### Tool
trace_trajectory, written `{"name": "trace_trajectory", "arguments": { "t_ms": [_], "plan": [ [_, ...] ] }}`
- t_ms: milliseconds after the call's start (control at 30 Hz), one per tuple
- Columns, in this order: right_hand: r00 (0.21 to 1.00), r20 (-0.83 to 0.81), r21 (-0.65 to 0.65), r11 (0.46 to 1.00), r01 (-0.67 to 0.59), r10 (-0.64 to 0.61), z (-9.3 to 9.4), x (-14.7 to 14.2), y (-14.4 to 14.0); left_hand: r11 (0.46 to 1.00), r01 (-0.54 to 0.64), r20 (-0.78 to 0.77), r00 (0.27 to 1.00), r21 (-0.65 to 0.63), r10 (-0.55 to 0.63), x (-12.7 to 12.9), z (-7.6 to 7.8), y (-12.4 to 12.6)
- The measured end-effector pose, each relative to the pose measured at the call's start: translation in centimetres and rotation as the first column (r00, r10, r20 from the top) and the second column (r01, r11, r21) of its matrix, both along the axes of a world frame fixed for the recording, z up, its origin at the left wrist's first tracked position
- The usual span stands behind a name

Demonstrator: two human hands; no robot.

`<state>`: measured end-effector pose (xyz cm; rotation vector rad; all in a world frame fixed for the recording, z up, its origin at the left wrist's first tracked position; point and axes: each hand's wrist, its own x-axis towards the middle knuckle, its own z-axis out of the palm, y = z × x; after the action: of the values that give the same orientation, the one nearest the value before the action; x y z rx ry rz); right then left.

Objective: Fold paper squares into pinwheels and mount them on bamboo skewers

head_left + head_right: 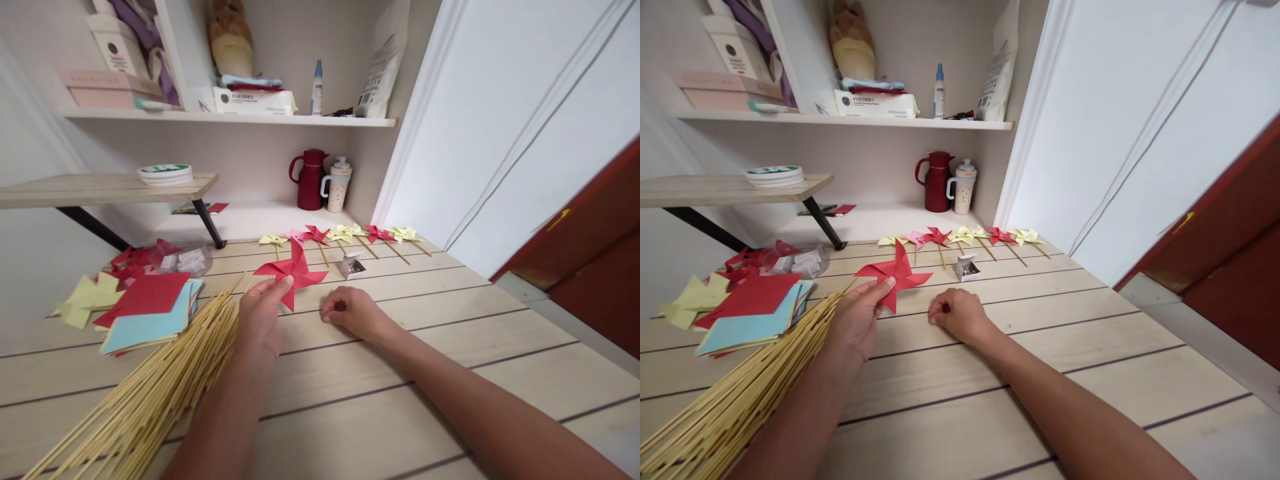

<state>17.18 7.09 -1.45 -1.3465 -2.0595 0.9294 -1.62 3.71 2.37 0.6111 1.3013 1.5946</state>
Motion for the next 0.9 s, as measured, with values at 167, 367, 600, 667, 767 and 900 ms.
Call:
{"name": "trace_trajectory", "arguments": {
  "t_ms": [167,367,600,667,767,900],
  "plan": [
    [1.000,-0.023,0.001,1.000,0.000,0.000,-0.5,0.2,0.0,1.000,-0.017,0.046,0.999,-0.019,0.018,-0.1,0.1,0.1],
    [0.997,-0.078,-0.051,0.998,-0.031,0.027,-0.5,0.5,0.3,1.000,-0.007,0.063,0.998,-0.026,0.008,-0.2,0.2,0.0],
    [0.992,-0.120,-0.075,0.996,-0.054,0.045,-0.9,0.9,0.6,1.000,-0.013,0.059,0.998,-0.021,0.014,-0.2,0.2,-0.1],
    [0.990,-0.131,-0.101,0.992,-0.071,0.058,-0.8,1.1,0.7,1.000,0.003,0.047,0.999,-0.011,-0.002,-0.2,0.2,0.0],
    [0.988,-0.140,-0.129,0.988,-0.081,0.062,-0.6,1.3,0.8,1.000,0.007,0.037,0.999,0.003,-0.007,-0.2,0.1,0.1],
    [0.986,-0.157,-0.178,0.981,-0.078,0.050,-0.4,1.3,0.8,1.000,0.025,0.043,0.999,-0.008,-0.025,-0.1,0.0,0.0]
  ]
}}
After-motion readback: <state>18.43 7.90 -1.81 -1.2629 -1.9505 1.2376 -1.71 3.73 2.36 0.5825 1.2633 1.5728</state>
